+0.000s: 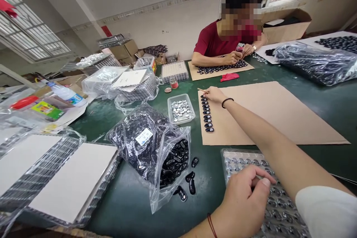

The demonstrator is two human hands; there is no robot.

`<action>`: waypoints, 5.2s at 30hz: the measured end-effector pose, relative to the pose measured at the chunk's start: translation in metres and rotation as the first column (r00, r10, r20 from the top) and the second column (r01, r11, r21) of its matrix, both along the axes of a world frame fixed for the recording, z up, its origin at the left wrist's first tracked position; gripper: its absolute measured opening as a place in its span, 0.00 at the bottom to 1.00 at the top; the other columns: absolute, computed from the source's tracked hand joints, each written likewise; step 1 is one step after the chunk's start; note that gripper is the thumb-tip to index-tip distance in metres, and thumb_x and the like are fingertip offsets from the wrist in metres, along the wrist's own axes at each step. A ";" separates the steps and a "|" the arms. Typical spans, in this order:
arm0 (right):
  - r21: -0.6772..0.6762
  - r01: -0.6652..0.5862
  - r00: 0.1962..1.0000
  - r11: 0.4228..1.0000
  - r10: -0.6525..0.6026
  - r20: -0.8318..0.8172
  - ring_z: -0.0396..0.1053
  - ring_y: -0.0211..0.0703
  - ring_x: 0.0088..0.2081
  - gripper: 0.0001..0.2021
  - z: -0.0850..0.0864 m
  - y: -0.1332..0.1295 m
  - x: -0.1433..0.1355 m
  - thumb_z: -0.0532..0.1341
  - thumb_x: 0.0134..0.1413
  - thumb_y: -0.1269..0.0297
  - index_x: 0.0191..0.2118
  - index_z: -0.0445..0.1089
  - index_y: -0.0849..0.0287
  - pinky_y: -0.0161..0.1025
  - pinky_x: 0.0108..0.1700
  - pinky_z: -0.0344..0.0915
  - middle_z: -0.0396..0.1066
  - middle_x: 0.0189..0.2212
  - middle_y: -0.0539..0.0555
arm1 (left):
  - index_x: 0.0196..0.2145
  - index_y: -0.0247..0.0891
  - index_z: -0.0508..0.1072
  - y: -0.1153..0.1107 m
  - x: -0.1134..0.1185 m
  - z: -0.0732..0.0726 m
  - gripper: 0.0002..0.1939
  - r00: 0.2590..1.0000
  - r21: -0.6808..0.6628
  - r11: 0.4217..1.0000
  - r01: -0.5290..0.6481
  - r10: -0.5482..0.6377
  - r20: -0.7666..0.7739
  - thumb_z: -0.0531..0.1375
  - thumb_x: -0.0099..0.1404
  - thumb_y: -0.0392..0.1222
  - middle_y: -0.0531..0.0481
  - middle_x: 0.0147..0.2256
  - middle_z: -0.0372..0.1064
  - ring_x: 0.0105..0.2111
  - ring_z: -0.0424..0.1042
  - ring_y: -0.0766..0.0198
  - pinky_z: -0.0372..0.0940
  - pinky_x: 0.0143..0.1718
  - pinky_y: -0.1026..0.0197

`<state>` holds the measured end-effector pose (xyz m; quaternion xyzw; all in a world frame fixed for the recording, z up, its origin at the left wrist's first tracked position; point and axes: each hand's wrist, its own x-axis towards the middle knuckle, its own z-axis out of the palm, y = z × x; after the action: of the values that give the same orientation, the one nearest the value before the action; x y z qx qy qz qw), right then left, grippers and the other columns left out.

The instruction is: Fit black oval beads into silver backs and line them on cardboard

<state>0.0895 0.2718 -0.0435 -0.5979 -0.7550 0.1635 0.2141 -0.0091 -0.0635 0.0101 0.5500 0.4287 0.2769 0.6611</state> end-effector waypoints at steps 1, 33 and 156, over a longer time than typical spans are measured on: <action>0.001 -0.008 1.000 1.000 0.008 0.000 0.68 0.39 0.32 0.10 -0.001 0.001 0.001 0.59 0.47 0.65 0.35 0.75 0.59 0.31 0.32 0.59 0.75 0.32 0.54 | 0.40 0.37 0.70 0.000 0.000 0.000 0.15 1.000 -0.006 1.000 0.001 -0.001 -0.003 0.50 0.63 0.47 0.57 0.19 0.52 0.20 0.52 0.70 0.49 0.23 0.66; 0.139 0.140 0.986 0.980 -0.124 -0.113 0.67 0.41 0.31 0.19 0.037 -0.074 0.044 0.49 0.58 0.57 0.38 0.73 0.64 0.33 0.31 0.57 0.72 0.30 0.56 | 0.37 0.39 0.60 0.008 0.001 -0.006 0.08 0.968 0.012 0.972 -0.234 0.231 0.094 0.46 0.58 0.32 0.60 0.18 0.46 0.18 0.48 0.71 0.45 0.22 0.67; 0.413 -0.187 0.893 0.891 0.329 -0.305 0.66 0.39 0.31 0.09 0.045 -0.341 0.086 0.48 0.60 0.66 0.36 0.65 0.57 0.37 0.34 0.62 0.69 0.28 0.53 | 0.38 0.39 0.75 0.023 0.009 -0.017 0.13 0.977 0.451 0.892 0.035 0.065 -0.203 0.62 0.53 0.42 0.47 0.35 0.74 0.31 0.71 0.63 0.65 0.33 0.62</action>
<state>0.1758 -0.0689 0.0018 -0.3971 -0.7924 0.1533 0.4370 -0.0005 -0.0402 -0.0073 0.7117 0.4250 0.3136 0.4630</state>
